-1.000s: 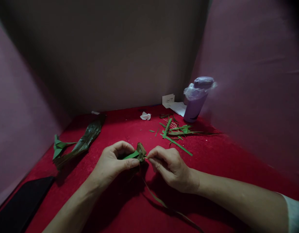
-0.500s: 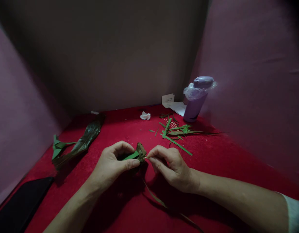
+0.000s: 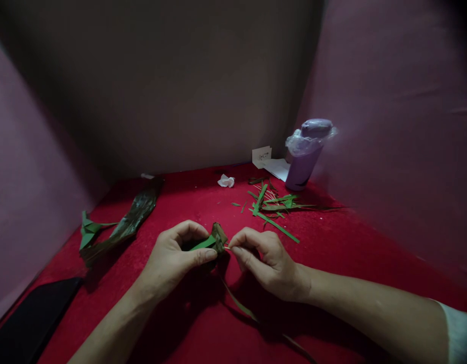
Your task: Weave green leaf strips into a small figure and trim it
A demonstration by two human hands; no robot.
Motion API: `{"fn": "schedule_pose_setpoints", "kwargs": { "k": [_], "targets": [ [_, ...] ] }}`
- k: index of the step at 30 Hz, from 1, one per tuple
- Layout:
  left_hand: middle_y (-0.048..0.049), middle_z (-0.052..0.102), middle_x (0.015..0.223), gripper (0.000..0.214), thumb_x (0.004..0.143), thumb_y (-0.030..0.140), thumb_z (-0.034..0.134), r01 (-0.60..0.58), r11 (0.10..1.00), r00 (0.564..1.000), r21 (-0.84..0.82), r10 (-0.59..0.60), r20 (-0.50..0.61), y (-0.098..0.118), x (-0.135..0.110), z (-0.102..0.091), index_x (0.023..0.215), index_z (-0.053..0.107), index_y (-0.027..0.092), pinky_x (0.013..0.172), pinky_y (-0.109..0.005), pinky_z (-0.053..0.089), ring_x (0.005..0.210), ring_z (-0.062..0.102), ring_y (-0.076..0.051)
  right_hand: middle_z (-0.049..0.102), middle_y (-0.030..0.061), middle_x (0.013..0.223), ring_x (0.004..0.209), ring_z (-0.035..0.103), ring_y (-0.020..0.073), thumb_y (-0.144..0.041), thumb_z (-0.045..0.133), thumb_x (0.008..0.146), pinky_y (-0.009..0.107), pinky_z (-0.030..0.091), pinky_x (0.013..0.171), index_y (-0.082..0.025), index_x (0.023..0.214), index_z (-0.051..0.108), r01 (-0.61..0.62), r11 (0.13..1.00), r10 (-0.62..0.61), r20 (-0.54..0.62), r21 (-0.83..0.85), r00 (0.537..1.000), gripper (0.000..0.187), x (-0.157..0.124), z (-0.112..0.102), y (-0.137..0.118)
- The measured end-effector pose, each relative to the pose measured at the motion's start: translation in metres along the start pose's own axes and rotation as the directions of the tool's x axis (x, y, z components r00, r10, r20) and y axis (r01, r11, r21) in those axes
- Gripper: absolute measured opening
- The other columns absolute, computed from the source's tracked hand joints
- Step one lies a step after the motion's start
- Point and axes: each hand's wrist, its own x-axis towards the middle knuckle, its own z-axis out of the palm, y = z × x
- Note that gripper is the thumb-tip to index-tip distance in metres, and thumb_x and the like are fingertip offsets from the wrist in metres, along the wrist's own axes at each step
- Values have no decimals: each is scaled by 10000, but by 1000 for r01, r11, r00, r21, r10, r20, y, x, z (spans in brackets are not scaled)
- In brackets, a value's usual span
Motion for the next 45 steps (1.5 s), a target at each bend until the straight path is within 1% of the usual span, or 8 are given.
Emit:
{"fn": "schedule_pose_setpoints", "kwargs": {
  "k": [13,20,26,31,36,40,43,45],
  "targets": [
    [16,667,731,295,552,255,839,14,993,999,-115,-17,-30,-5,0,4,740,626,177,660,-256,482,681,609,-134,528,-29,566,500,466,94,-243,459,904,217,376,491,-170,815,544,-145,981,150,-30,128,988,143,0,5,-3],
    [18,658,706,294,521,251,846,0,994,999,-109,-6,-50,-2,-1,6,709,632,174,641,-250,475,662,594,-132,524,-32,576,508,478,89,-261,477,903,205,385,486,-171,814,535,-142,965,149,-16,222,989,139,-1,6,-2],
    [18,660,714,282,533,251,838,-19,997,998,-76,15,-54,-3,-1,4,716,636,181,639,-249,472,668,594,-136,529,-30,566,502,477,95,-239,464,900,217,386,497,-170,813,541,-127,979,131,-17,158,991,134,-1,6,-2],
    [13,663,717,261,581,290,815,-46,999,994,19,48,-101,-3,0,3,744,636,190,636,-254,462,666,592,-144,498,-38,573,504,444,93,-184,480,879,217,362,499,-179,780,548,-127,992,126,-76,-7,989,120,1,4,4],
    [4,668,727,223,634,324,777,-61,958,975,282,118,-190,-6,-1,2,781,656,207,625,-263,439,682,594,-169,555,-8,682,632,513,117,-164,479,884,245,414,610,-181,764,544,-157,986,142,-200,-63,970,138,6,4,10],
    [-16,698,793,292,609,348,794,-68,949,971,307,134,-199,-2,-4,2,834,669,210,668,-279,462,755,627,-199,576,17,786,745,533,136,-175,485,886,279,446,715,-180,800,550,-86,995,90,-93,44,992,108,7,7,11],
    [-26,707,824,365,565,349,820,-45,988,982,149,71,-175,6,-8,2,854,660,193,639,-271,494,742,647,-193,555,-4,738,663,526,117,-220,489,889,254,452,637,-185,795,529,-200,961,204,2,190,979,108,7,12,12],
    [-19,705,772,394,571,352,817,-21,998,986,62,31,-161,10,-10,3,888,653,185,574,-260,506,647,645,-170,551,-18,690,579,519,104,-255,494,884,230,433,548,-191,786,500,-326,905,319,70,273,945,118,8,14,15]
  ]
}}
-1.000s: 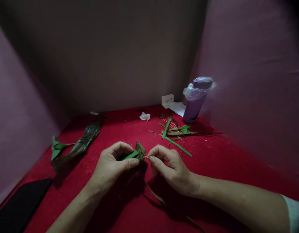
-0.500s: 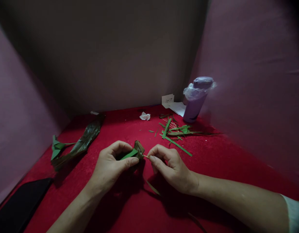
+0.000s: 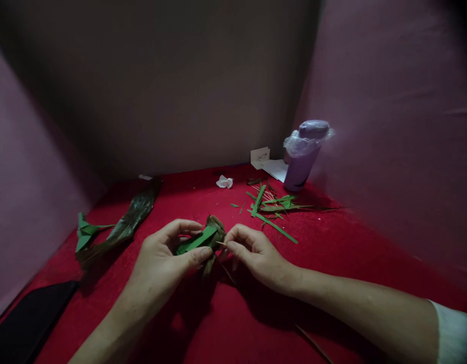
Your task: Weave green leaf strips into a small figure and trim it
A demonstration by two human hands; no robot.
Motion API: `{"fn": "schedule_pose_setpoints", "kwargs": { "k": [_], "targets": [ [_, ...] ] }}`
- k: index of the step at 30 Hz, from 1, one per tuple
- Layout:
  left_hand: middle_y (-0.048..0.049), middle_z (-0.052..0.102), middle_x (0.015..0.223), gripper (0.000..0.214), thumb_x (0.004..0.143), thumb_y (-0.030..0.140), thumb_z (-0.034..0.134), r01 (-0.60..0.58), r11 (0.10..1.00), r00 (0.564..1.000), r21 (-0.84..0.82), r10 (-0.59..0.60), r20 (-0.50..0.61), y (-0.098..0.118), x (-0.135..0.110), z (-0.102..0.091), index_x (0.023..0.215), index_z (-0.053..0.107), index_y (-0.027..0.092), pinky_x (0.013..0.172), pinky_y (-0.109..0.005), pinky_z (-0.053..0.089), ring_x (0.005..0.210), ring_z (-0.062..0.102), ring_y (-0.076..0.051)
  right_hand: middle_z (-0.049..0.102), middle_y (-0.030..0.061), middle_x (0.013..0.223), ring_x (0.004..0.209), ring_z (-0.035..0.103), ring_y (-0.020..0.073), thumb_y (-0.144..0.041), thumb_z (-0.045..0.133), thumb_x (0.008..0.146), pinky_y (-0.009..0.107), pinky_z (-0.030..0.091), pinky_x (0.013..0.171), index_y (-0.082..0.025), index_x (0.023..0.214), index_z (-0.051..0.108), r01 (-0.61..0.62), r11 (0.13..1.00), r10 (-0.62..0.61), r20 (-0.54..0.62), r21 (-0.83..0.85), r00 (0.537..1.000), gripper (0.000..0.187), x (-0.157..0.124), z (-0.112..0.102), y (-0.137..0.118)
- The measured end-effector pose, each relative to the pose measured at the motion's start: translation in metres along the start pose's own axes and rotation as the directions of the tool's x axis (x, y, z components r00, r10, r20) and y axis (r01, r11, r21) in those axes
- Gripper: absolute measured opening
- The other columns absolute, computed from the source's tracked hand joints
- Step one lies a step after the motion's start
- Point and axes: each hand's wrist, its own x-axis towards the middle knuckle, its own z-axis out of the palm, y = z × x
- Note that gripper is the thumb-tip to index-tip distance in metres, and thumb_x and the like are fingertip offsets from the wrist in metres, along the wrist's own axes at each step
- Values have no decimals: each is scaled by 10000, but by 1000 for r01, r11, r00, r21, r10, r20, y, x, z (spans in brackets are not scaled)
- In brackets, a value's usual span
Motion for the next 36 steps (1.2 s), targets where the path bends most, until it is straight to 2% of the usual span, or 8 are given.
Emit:
{"fn": "schedule_pose_setpoints", "kwargs": {
  "k": [3,6,11,15,18,25,32,36],
  "targets": [
    [-22,703,730,382,595,350,806,4,1000,999,-3,-4,-38,4,-3,1,895,656,167,502,-249,512,544,628,-147,559,-28,623,540,536,110,-253,491,881,220,405,511,-197,770,478,-106,994,105,-36,-9,994,125,5,-2,2],
    [-57,728,823,388,641,352,783,7,997,1000,-74,-6,13,6,-6,3,965,675,170,544,-276,560,603,669,-172,556,-26,623,577,525,109,-202,491,874,220,391,553,-192,734,494,-55,971,21,-145,-234,989,140,10,-10,0],
    [-84,631,1243,502,769,341,677,-94,983,988,-157,112,110,2,-6,1,1256,565,287,672,-342,590,889,695,-242,624,2,722,647,539,116,-149,470,874,221,333,572,-187,765,539,-134,702,-10,-198,-700,980,135,19,-28,-1],
    [-90,680,1128,340,791,342,634,-169,980,985,106,171,-9,-16,6,0,1108,655,220,869,-429,521,985,650,-253,636,35,687,611,522,146,-72,530,755,259,205,530,-177,731,565,-185,555,15,-212,-811,977,114,24,-46,-4],
    [-88,632,1208,419,722,292,694,-295,870,952,396,303,43,-35,18,2,1132,639,223,995,-484,414,1151,547,-279,644,53,693,615,524,159,-40,532,700,274,166,532,-172,752,582,-199,472,7,-222,-859,975,151,26,-54,-6],
    [-56,693,958,245,814,200,606,-488,635,868,599,423,259,-62,31,8,1051,652,237,806,-422,461,909,586,-237,682,36,744,640,568,161,-121,509,783,270,197,537,-199,794,612,-161,421,-6,-181,-892,984,130,24,-46,-4],
    [-52,608,910,245,829,135,539,-575,644,790,504,596,140,-44,20,4,1037,647,205,746,-353,464,852,588,-195,691,51,790,667,583,166,-136,495,828,273,221,547,-183,812,624,-139,405,-35,-168,-904,985,138,22,-42,-3],
    [-40,611,939,276,822,109,535,-573,680,799,458,587,129,-41,20,3,1053,645,212,780,-321,482,887,601,-173,674,55,832,725,583,167,-149,526,833,266,253,571,-179,807,659,-92,410,-57,-126,-907,990,138,21,-41,-1]
  ]
}}
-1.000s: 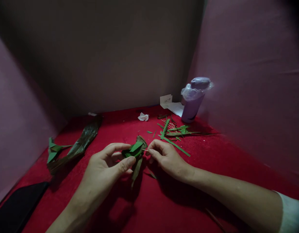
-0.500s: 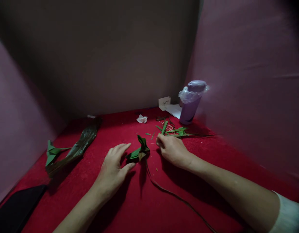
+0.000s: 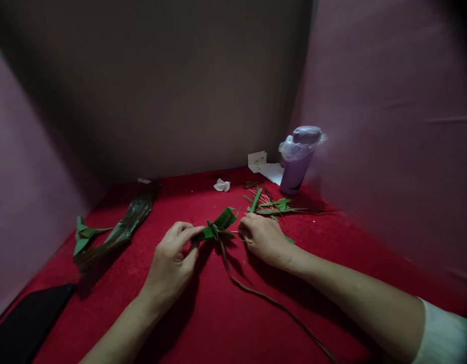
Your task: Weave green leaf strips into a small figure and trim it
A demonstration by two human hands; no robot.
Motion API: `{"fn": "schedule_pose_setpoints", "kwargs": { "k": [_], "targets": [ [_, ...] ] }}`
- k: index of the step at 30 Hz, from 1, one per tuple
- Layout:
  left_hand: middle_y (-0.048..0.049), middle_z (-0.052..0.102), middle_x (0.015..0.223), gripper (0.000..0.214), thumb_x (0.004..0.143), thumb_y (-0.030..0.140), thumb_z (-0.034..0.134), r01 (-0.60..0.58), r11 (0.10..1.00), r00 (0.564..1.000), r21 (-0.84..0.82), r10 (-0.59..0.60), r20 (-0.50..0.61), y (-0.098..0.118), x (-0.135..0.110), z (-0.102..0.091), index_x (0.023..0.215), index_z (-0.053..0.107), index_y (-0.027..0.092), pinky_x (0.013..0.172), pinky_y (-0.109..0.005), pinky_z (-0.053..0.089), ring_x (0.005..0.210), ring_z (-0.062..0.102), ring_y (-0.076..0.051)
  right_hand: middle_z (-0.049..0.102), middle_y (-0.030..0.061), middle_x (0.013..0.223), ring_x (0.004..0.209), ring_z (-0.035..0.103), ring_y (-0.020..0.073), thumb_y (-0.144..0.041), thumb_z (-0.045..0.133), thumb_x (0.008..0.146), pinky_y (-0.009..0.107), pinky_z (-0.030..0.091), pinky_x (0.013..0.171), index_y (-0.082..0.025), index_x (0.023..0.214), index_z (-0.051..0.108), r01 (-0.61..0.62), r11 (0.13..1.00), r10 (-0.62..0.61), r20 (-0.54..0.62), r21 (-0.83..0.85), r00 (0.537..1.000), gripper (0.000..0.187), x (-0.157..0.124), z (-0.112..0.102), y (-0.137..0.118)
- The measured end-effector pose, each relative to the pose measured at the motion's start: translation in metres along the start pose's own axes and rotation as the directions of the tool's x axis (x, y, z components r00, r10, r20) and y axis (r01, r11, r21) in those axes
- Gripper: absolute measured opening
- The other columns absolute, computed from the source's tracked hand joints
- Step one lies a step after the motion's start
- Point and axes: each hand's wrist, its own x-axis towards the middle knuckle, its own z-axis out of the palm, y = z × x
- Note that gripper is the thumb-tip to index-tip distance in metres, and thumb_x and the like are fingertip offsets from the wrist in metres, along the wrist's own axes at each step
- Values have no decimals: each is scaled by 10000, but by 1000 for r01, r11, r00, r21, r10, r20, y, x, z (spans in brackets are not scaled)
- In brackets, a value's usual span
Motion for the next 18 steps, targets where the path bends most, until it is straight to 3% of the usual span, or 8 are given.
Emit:
{"fn": "schedule_pose_setpoints", "kwargs": {
  "k": [4,8,12,15,18],
  "targets": [
    [-44,640,1073,370,817,68,515,33,997,999,-64,-34,-3,-6,2,4,1142,606,220,887,-329,473,1013,601,-165,665,45,846,824,581,181,-163,555,836,261,283,607,-197,784,687,53,998,-53,-14,31,999,145,-1,0,-1],
    [-44,659,1018,262,841,117,521,51,995,999,-87,-52,-12,-7,4,4,1049,643,217,857,-340,494,970,617,-174,673,32,845,802,585,169,-118,539,830,259,305,622,-194,813,666,47,995,-42,-66,85,997,150,0,-1,0],
    [-47,663,978,214,844,127,517,72,992,997,-100,-75,-26,-3,4,0,973,664,214,855,-353,490,949,620,-183,678,26,839,728,586,150,-208,403,950,260,337,629,-191,869,632,11,988,9,-129,156,992,243,1,-1,-1],
    [-47,656,969,219,823,106,514,81,990,996,-114,-84,-21,0,3,-1,928,675,210,851,-350,489,948,618,-187,671,23,788,696,586,147,-336,349,987,260,372,640,-188,872,624,32,945,21,-159,326,987,332,0,-2,-4],
    [-46,646,972,245,799,86,503,106,986,994,-131,-103,29,3,2,-1,903,686,213,836,-338,495,950,618,-185,681,26,835,726,601,153,-379,491,927,255,405,655,-191,950,624,84,846,-5,-149,527,989,232,-3,-3,-9]
  ]
}}
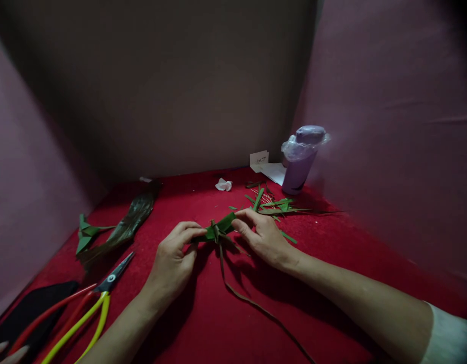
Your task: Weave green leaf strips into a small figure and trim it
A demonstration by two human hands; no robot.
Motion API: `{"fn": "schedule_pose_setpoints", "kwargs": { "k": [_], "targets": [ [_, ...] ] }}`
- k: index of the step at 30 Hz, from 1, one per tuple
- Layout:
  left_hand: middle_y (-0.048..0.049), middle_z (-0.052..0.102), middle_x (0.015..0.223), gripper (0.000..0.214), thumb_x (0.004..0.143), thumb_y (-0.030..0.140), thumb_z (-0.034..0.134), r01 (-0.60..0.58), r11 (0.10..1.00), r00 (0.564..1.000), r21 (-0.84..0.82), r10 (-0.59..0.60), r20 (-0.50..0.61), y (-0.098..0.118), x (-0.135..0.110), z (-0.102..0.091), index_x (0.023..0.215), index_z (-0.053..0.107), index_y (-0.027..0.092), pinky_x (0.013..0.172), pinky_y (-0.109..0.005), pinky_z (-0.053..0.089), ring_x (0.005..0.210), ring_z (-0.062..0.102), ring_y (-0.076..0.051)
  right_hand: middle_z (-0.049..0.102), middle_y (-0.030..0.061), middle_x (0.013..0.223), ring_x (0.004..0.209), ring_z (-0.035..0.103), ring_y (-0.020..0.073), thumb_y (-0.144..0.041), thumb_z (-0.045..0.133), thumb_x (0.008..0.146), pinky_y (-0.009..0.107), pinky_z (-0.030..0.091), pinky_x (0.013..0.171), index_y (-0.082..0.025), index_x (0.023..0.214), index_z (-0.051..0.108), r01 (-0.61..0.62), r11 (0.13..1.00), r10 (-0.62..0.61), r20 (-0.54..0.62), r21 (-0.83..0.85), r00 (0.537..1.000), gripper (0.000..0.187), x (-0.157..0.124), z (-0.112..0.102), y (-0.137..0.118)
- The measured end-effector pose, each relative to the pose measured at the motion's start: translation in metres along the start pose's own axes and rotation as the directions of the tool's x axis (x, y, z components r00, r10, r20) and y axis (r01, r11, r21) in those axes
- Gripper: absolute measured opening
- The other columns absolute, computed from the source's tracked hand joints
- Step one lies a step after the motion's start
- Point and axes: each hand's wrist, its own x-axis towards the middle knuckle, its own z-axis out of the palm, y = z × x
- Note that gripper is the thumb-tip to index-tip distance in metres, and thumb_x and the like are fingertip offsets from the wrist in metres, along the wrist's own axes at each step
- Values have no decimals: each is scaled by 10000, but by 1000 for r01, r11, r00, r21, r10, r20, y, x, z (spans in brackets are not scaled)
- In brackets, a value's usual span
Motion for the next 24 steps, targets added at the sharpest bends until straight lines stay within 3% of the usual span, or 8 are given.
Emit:
{"fn": "schedule_pose_setpoints", "kwargs": {
  "k": [3,6,10,12,17,20,24],
  "targets": [
    [-44,633,1014,289,761,65,523,30,999,1000,-14,-30,11,4,0,1,947,683,219,891,-348,475,1009,600,-188,674,22,805,681,587,141,-323,588,865,244,408,625,-179,923,617,-8,999,6,40,53,999,158,-3,4,-2],
    [-50,613,1114,332,747,169,630,112,993,994,-46,-112,-1,7,1,1,1074,641,230,916,-367,468,1059,590,-209,648,6,732,628,551,124,-268,579,863,233,388,595,-177,845,604,1,1000,-2,24,28,1000,96,-4,8,1],
    [-99,644,1124,438,733,378,678,378,897,922,-229,-387,6,8,2,3,1114,605,176,765,-364,530,904,658,-225,620,-9,663,581,514,116,-255,561,865,231,365,569,-182,783,595,0,1000,1,6,-31,1000,115,-5,10,3],
    [-108,682,1043,417,743,410,660,432,845,891,-316,-454,4,5,1,4,1066,617,149,740,-357,530,848,669,-220,634,0,678,590,524,121,-278,571,862,235,376,576,-182,792,609,-12,1000,13,11,-28,1000,125,-5,9,1],
    [-89,715,926,358,726,367,679,427,849,893,-310,-450,-3,2,-2,8,1016,641,160,692,-332,519,784,665,-207,670,31,795,650,569,141,-398,621,821,255,417,612,-180,909,624,-44,996,46,-18,78,999,235,-4,8,-3],
    [-78,719,884,314,706,343,679,439,838,886,-324,-464,0,4,-1,7,961,661,161,682,-323,515,771,665,-207,616,0,664,572,545,122,-338,551,849,239,406,556,-178,752,580,-117,977,119,0,179,993,189,0,11,2],
    [-69,716,804,290,645,290,692,504,799,845,-327,-535,-6,2,2,6,891,684,137,667,-320,510,725,663,-206,545,-24,504,442,519,105,-281,486,849,219,379,458,-181,618,515,-211,938,190,98,277,977,253,4,15,10]
  ]
}}
